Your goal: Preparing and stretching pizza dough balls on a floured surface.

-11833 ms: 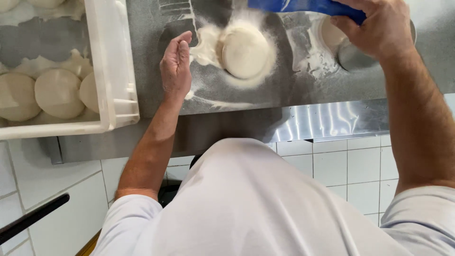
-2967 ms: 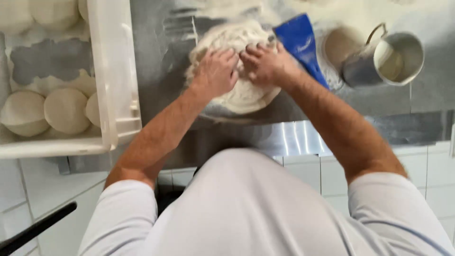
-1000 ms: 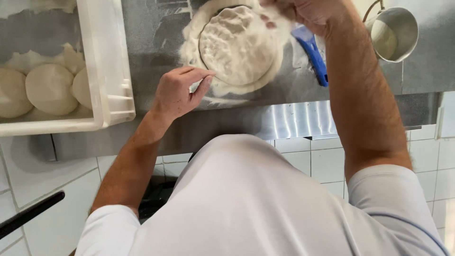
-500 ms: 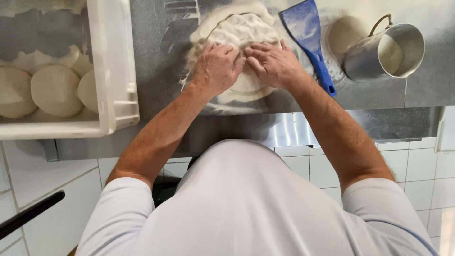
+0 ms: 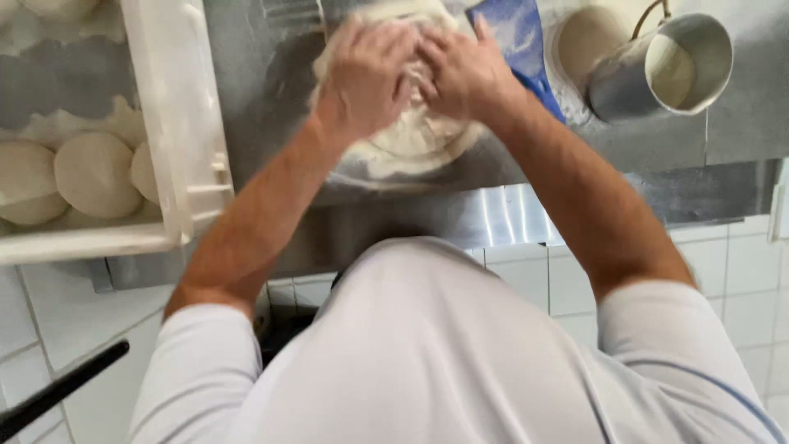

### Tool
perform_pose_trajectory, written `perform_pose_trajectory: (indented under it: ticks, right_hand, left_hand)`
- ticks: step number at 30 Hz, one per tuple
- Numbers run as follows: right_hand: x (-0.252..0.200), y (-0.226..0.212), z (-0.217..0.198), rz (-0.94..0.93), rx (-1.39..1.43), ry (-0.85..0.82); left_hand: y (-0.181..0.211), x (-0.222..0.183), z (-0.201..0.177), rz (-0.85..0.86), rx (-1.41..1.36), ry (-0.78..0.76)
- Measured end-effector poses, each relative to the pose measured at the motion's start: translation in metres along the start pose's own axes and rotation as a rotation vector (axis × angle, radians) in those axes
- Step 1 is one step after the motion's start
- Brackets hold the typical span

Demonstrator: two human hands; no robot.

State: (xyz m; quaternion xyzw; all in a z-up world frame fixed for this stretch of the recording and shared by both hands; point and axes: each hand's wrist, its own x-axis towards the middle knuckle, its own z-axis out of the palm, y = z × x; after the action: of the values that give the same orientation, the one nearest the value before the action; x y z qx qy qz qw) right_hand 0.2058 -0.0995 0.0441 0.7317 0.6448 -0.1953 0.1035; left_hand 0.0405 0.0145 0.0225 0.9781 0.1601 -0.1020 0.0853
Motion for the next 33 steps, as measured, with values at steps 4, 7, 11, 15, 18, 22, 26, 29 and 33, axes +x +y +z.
perform_pose_trajectory:
  ticks: [4,7,11,15,18,22,26,29,33]
  right_hand:
    - [-0.015,-0.005,0.019,0.054,0.059,-0.096]
    - [-0.057,-0.017,0.044,0.020,0.050,0.011]
    - [-0.063,-0.031,0.050,-0.014,-0.026,0.099]
    - [-0.075,-0.043,0.056,0.037,0.007,0.229]
    - [-0.097,-0.057,0.059,-0.026,0.086,0.134]
    - [-0.107,-0.061,0.046,0.024,0.009,0.065]
    - [-0.104,-0.044,0.056,0.042,0.085,-0.051]
    - [-0.098,-0.017,0.053,-0.009,0.104,0.304]
    - [-0.074,0.006,0.042,0.072,0.125,0.003]
  left_hand:
    - [-0.004,-0.025,0.030,0.246,-0.122,0.339]
    - [0.019,-0.059,0.034,0.303,-0.241,0.394]
    - [0.010,-0.076,0.035,0.317,-0.123,0.438]
    - [0.013,-0.088,0.032,0.331,-0.232,0.474]
    - [0.026,-0.105,0.049,0.300,-0.138,0.394]
    - [0.024,-0.112,0.044,0.301,-0.095,0.412]
    - [0.016,-0.106,0.057,0.202,-0.218,0.270]
    - [0.009,-0.095,0.033,0.193,-0.104,0.637]
    - [0.000,-0.074,0.020,-0.062,-0.267,0.212]
